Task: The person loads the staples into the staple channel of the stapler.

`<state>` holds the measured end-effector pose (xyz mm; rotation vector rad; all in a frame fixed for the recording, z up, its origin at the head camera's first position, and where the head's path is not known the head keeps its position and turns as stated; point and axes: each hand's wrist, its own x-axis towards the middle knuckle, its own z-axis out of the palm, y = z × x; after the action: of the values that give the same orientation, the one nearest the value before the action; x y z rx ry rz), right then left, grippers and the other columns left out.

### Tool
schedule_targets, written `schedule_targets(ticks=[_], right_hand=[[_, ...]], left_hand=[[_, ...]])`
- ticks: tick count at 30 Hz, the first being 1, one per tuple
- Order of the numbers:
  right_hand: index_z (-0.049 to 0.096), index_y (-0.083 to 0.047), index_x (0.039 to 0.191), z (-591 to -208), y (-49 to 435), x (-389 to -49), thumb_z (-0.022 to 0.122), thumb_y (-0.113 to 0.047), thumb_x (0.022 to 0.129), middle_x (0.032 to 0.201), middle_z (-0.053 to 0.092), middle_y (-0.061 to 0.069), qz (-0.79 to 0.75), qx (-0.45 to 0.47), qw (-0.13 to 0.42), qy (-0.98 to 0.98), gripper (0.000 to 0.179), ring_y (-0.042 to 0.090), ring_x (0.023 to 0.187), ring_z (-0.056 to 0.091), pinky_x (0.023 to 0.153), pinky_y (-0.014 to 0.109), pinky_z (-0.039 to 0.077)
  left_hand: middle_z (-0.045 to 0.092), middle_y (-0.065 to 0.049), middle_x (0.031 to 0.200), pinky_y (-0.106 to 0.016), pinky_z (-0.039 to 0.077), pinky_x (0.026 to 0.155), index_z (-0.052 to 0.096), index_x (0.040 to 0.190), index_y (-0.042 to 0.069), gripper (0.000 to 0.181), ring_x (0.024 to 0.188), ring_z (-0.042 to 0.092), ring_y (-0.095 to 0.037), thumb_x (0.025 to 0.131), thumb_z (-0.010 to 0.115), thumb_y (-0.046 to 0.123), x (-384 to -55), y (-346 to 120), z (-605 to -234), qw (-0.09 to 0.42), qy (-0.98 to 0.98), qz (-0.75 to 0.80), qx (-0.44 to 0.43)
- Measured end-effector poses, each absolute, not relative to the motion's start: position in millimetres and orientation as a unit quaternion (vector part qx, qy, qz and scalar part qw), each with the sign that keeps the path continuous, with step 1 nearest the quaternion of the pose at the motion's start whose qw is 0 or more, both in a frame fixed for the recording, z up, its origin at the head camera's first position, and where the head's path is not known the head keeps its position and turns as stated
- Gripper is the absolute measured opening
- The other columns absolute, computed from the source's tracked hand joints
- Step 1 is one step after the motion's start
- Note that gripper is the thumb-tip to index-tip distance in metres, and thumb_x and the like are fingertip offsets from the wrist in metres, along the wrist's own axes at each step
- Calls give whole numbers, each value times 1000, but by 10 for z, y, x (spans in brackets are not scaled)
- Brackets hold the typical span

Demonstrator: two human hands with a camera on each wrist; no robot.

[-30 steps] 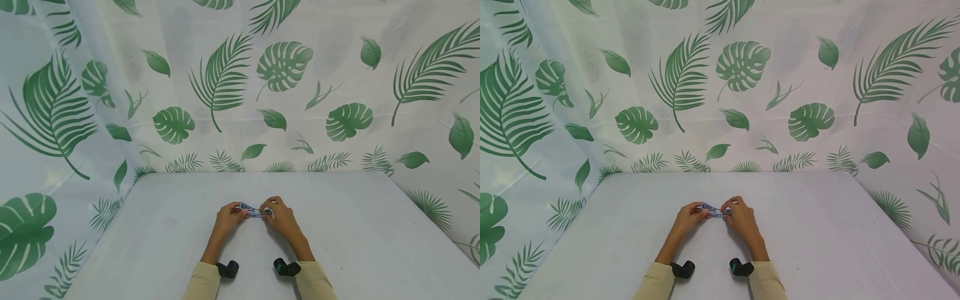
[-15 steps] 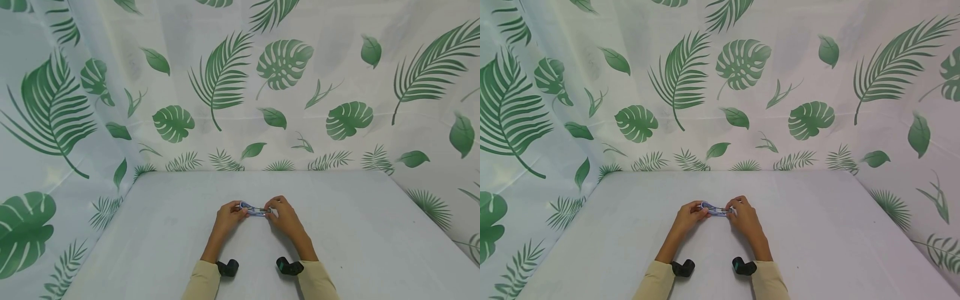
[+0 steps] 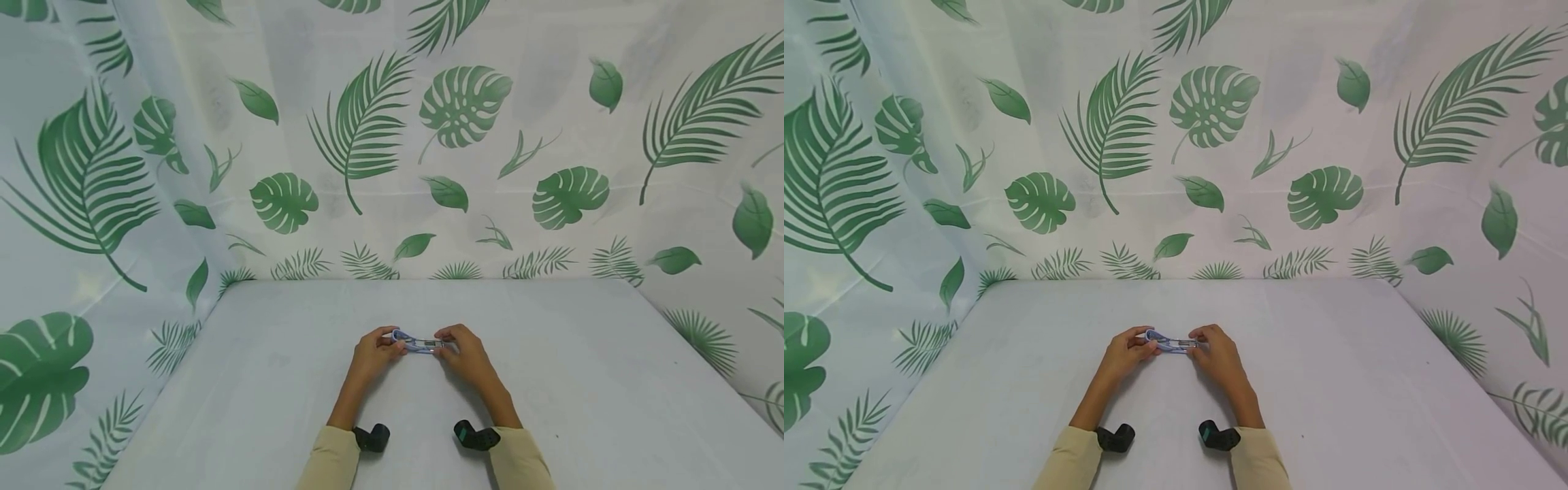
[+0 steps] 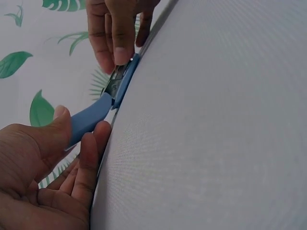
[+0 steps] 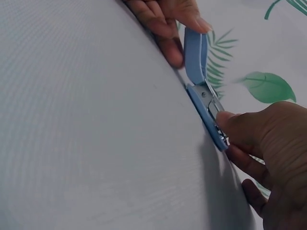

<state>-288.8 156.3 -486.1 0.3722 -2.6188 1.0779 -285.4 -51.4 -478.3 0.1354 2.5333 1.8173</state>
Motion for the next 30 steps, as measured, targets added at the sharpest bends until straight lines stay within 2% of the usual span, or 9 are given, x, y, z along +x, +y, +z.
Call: schedule_targets(ticks=[8,13,15,20,25,30], right_hand=[[71,-5,101,-4939,1644,-2914,78,-12,83,108,69,13,387,112,133,-906,21,34,112,58,100,51,42],[72,-6,100,-4964,1659,-2932,78,-12,82,109,69,14,387,108,143,-904,20,35,111,58,99,52,42],[72,-6,100,-4971,1657,-2934,78,-13,82,108,69,14,381,105,148,-907,20,34,109,58,97,52,43],[73,-7,97,-4968,1642,-2943,80,-14,80,103,68,13,371,104,167,-908,19,34,103,58,92,52,44],[73,-7,94,-4956,1620,-2963,81,-12,78,98,69,12,373,106,178,-905,19,34,100,58,90,52,44],[74,-7,93,-4977,1597,-2950,81,-13,77,98,70,11,374,102,164,-907,19,33,101,59,91,51,44]], left_hand=[[71,-18,109,-28,55,76,60,130,3,41,92,73,-24,91,69,10,-2856,-502,-4789,15,783,618,64],[68,-25,117,-35,56,82,58,130,-1,39,100,70,-32,92,65,6,-2843,-510,-4749,16,764,640,87],[67,-24,120,-34,56,82,59,130,0,38,102,70,-29,93,64,6,-2857,-513,-4756,20,761,642,93],[68,-20,120,-23,54,71,60,126,3,31,93,69,-22,95,63,7,-2925,-489,-4816,8,761,636,128],[69,-18,118,-23,55,68,61,120,5,27,85,70,-26,94,64,9,-2943,-381,-4758,-11,774,611,166],[71,-13,111,-20,51,64,66,115,9,24,71,62,-11,92,68,14,-2963,-248,-4750,-31,821,549,157]])
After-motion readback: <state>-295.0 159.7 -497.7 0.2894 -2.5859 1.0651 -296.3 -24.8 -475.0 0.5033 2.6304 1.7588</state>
